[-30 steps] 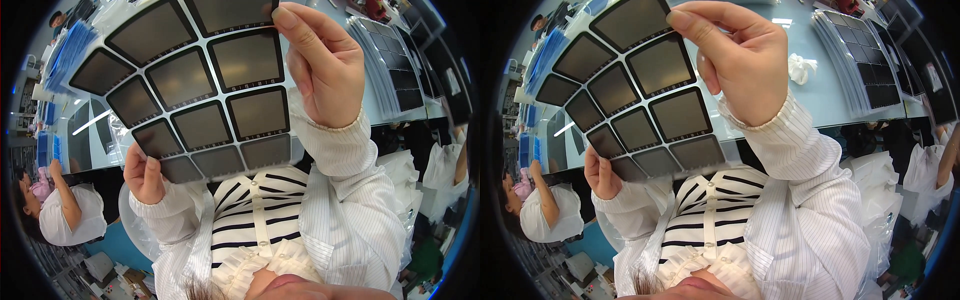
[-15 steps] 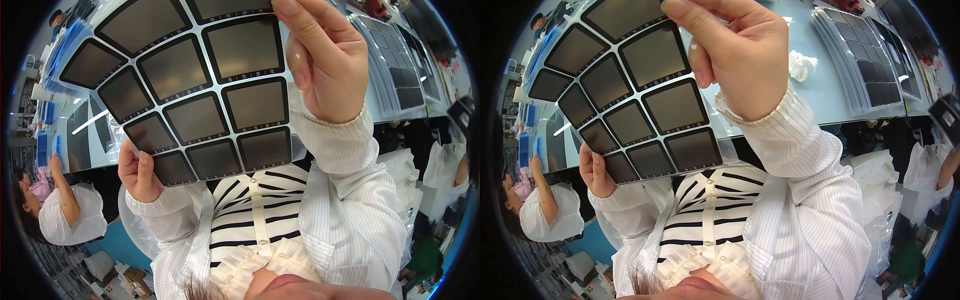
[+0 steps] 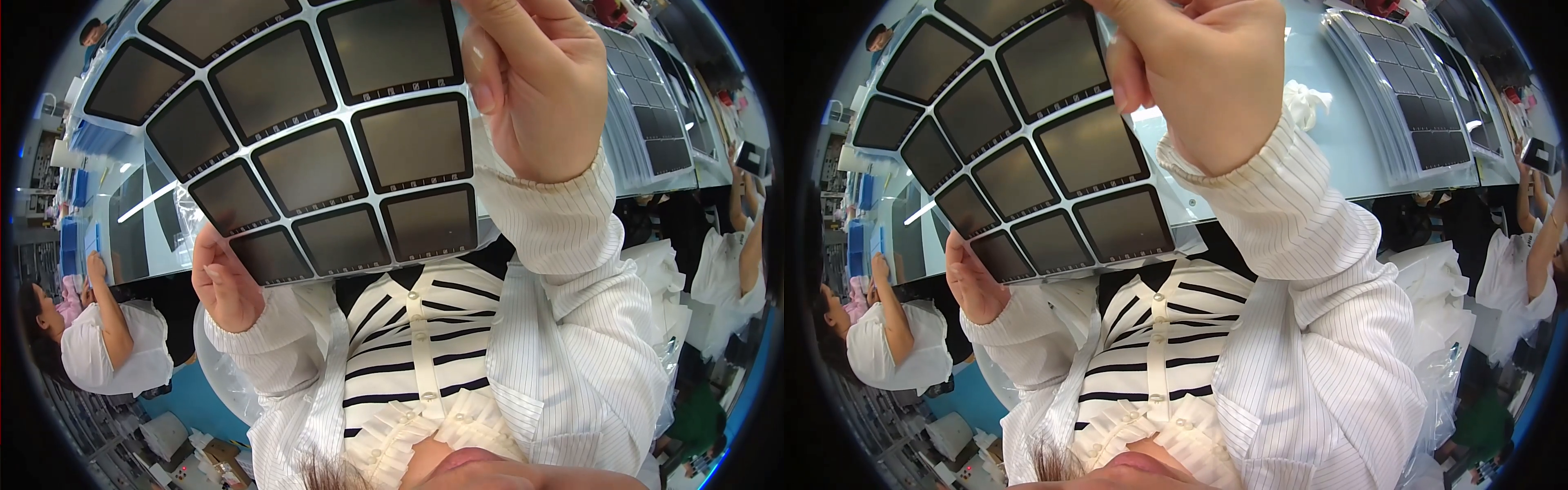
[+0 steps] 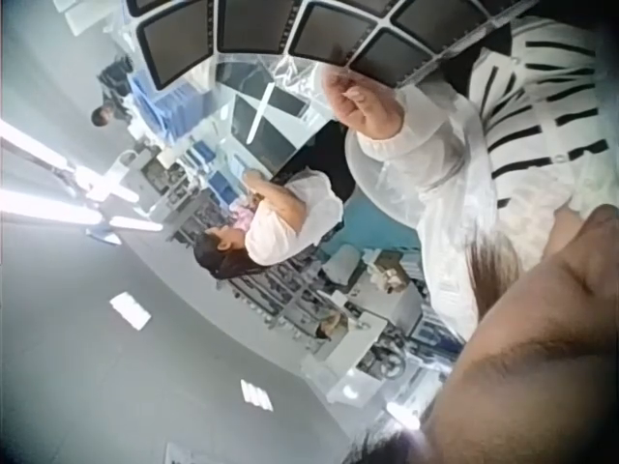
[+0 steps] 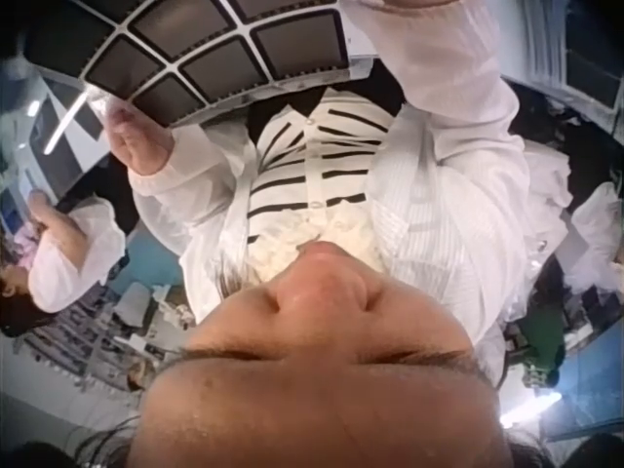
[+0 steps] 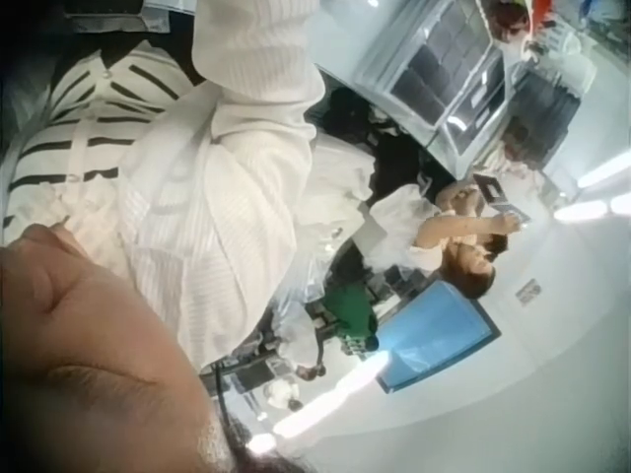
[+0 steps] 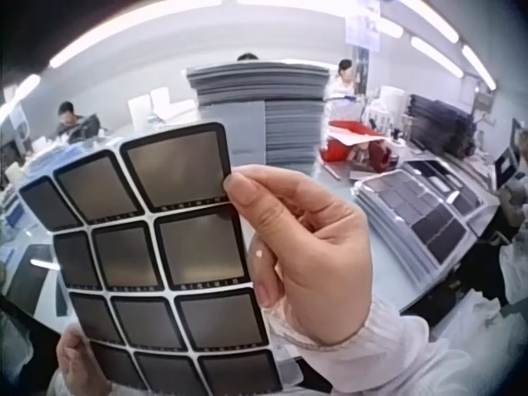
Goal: Inspecting, cleaning with a swab, and organizing small electronic panels or filters on a grid-based protective sheet.
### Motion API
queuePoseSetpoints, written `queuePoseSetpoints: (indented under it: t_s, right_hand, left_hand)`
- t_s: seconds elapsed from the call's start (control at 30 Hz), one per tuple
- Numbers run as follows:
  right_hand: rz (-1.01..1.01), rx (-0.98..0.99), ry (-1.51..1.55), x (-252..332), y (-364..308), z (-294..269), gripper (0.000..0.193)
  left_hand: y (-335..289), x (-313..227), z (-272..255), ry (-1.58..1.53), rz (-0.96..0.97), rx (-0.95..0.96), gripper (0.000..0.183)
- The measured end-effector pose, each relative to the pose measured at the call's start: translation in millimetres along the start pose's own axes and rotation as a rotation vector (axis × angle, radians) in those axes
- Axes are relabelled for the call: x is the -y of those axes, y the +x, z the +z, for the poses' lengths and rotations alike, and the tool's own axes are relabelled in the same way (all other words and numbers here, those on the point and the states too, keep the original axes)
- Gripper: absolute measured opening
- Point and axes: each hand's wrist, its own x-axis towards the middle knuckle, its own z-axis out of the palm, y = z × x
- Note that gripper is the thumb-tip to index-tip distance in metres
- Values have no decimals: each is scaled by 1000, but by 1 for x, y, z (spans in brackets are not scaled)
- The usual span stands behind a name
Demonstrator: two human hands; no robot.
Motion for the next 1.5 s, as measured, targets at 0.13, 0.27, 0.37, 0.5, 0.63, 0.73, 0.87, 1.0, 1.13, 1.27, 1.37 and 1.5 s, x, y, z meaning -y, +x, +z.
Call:
queuePoseSetpoints:
  t_s: [0.13, 0.27, 0.37, 0.5, 0.63, 0.73, 0.87, 1.0, 1.13, 1.27, 1.37, 1.5]
  right_hand:
    - [-53, -10, -11, 1, 9, 3, 15]
    - [-116, 27, 9, 2, 18, 0, 16]
    - [-153, 59, -1, 1, 22, 0, 16]
    - [-154, 35, -18, 0, 27, 4, 16]
    - [-152, 56, -37, -2, 31, 4, 17]
    - [-159, 61, -26, -4, 32, 4, 17]
    - [-155, 43, -59, -3, 32, 2, 17]
    - [-145, 47, -68, 0, 31, 0, 17]
    - [-149, 46, -37, 1, 31, -6, 16]
    - [-154, 45, -29, 4, 33, -12, 16]
    - [-173, 27, -44, 6, 35, -22, 17]
    - [-189, -62, -121, 15, 34, -31, 19]
  left_hand:
    - [-1, -5, 9, 16, 2, 47, 49]
    - [0, -6, 18, 58, -28, -12, 51]
    - [-2, 0, 13, 155, -12, 16, 50]
    - [1, -3, 15, 140, 11, 20, 51]
    - [1, 0, 10, 146, 40, -57, 50]
    - [1, 1, 13, 134, 45, -38, 49]
    - [-1, -1, 11, 164, 38, -47, 47]
    - [-2, -3, 18, 148, 33, -89, 46]
    - [-4, -1, 23, 165, 44, -80, 47]
    - [-5, -1, 29, 198, 49, -76, 46]
    - [-3, 0, 36, 177, 51, -51, 45]
    - [3, -3, 57, 172, -10, -24, 46]
